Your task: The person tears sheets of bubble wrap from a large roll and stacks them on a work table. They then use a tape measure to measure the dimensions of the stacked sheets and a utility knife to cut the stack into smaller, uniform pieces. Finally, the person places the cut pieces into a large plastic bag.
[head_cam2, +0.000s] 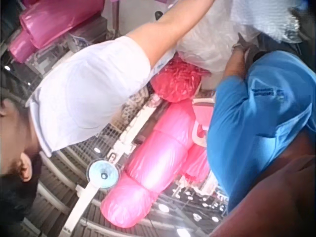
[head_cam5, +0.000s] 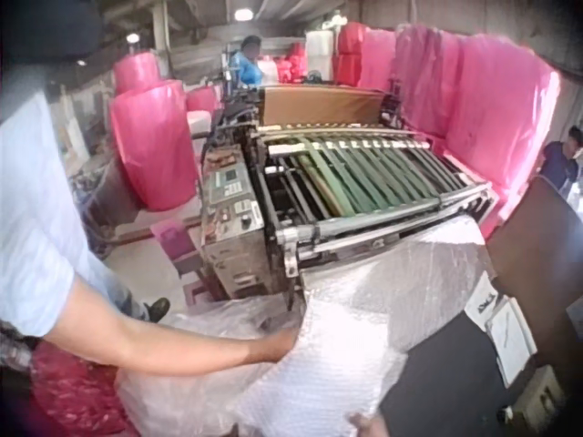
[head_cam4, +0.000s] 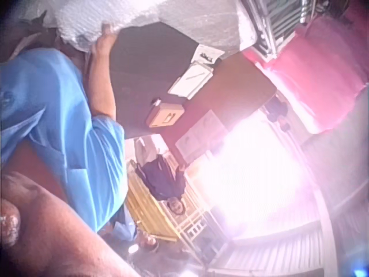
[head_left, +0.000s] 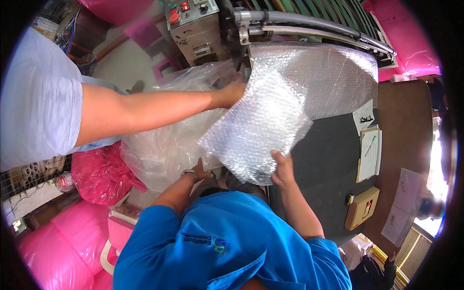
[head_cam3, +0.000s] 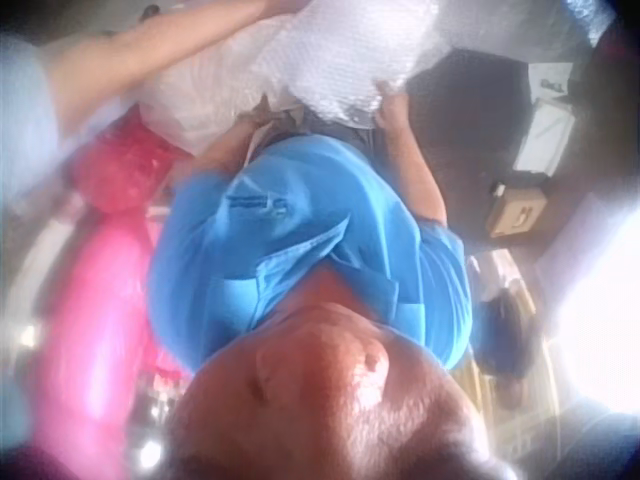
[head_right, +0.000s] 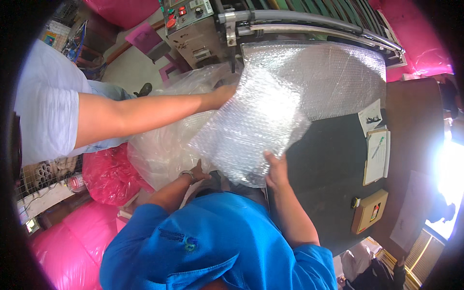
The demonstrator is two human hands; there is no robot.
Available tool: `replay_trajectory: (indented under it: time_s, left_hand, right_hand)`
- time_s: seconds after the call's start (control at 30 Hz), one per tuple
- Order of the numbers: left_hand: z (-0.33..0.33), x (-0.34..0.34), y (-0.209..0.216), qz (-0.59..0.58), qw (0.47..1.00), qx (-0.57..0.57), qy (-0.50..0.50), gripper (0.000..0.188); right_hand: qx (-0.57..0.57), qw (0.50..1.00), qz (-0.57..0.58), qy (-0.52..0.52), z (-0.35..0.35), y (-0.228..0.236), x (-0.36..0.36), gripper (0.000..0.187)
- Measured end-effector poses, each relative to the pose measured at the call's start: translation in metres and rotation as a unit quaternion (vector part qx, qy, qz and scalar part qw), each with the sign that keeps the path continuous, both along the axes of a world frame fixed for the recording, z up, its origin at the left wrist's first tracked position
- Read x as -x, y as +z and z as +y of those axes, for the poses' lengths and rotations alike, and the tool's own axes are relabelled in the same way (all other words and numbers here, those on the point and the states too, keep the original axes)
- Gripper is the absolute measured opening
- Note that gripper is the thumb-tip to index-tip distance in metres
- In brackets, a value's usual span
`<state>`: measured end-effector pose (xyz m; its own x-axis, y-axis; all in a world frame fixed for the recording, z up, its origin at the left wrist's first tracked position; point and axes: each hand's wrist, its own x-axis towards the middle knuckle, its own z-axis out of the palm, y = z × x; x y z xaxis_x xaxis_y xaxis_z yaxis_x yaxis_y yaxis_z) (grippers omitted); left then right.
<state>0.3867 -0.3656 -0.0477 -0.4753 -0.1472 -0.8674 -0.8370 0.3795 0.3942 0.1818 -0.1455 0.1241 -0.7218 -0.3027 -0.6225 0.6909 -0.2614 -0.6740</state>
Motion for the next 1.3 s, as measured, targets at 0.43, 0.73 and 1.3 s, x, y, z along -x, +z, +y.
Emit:
replay_trajectory:
  time_s: [0.43, 0.73, 1.3]
  left_hand:
    - [0.008, -0.037, 0.041, 0.196, 0.922, -0.297, -0.152, 0.043]
    - [-0.058, -0.042, 0.16, 0.175, 0.926, -0.334, 0.035, 0.043]
    - [-0.149, -0.153, 0.1, 0.015, 0.99, 0.075, -0.119, 0.073]
  right_hand:
    - [-0.162, 0.969, 0.043, 0.183, -0.161, -0.062, -0.071, 0.054]
    - [-0.264, 0.94, 0.035, 0.214, -0.175, -0.056, -0.08, 0.066]
    - [-0.445, 0.736, 0.233, 0.454, -0.057, -0.099, -0.068, 0.061]
